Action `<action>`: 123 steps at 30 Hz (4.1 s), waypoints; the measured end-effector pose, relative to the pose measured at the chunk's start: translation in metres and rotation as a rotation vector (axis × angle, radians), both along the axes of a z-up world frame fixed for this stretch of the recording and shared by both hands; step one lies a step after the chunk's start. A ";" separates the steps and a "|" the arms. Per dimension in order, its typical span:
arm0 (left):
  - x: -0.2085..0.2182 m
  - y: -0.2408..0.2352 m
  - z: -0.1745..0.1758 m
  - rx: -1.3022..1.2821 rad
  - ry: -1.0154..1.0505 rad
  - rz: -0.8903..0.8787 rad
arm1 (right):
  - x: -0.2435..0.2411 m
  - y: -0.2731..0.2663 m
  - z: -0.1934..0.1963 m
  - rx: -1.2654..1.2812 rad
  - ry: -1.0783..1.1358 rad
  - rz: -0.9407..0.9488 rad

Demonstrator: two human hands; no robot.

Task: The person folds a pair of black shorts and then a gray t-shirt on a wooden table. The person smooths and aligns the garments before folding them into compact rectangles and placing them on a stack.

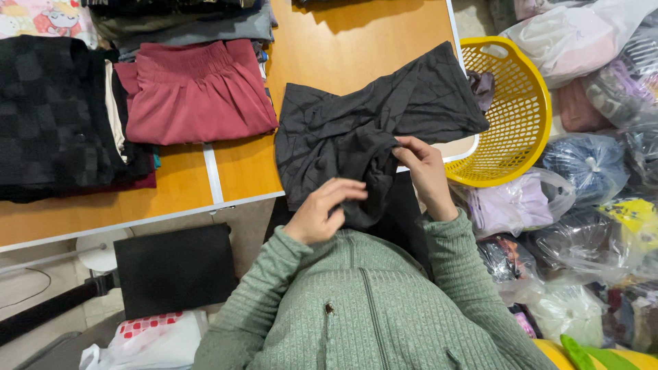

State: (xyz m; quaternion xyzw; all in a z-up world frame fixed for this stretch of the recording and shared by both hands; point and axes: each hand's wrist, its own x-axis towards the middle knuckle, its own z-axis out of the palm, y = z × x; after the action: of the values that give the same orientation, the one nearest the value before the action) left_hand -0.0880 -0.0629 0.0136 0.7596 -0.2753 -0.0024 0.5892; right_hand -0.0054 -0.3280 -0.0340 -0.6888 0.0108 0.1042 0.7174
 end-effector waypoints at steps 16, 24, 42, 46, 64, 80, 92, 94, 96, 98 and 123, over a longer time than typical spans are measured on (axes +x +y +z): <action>0.042 -0.064 -0.042 0.204 0.132 0.424 | -0.017 0.018 0.026 0.268 0.079 0.026; 0.041 -0.027 -0.018 -0.063 0.049 0.502 | -0.003 -0.002 0.036 -0.163 -0.235 -0.072; 0.032 -0.020 -0.002 -0.135 0.076 0.560 | -0.015 0.018 0.070 -0.589 -0.736 -0.062; 0.027 -0.015 -0.004 -0.101 0.040 0.545 | -0.013 0.015 0.068 -0.598 -0.753 -0.119; 0.035 -0.025 0.014 0.017 -0.130 0.480 | -0.016 0.015 0.078 -0.649 -0.712 0.015; 0.028 -0.030 0.006 -0.255 0.065 0.350 | -0.035 0.037 0.075 -0.775 -0.925 0.054; 0.026 -0.022 0.001 -0.232 -0.011 0.472 | -0.045 0.025 0.113 -0.657 -0.977 0.293; 0.028 -0.021 0.000 -0.248 0.014 0.482 | -0.045 0.021 0.117 -0.686 -0.951 0.352; 0.033 -0.018 -0.002 -0.246 0.033 0.510 | -0.043 0.017 0.120 -0.701 -0.938 0.352; 0.045 -0.015 -0.007 -0.131 -0.049 0.525 | -0.043 0.013 0.120 -0.726 -0.925 0.264; 0.131 0.078 -0.078 0.278 -0.097 1.069 | -0.044 -0.048 0.114 -0.501 -0.648 -0.264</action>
State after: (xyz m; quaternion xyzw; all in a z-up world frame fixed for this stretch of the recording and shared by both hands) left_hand 0.0430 0.0149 -0.0639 0.8635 0.1247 0.2956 0.3892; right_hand -0.0497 -0.3763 0.0801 -0.8316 -0.1019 -0.2161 0.5013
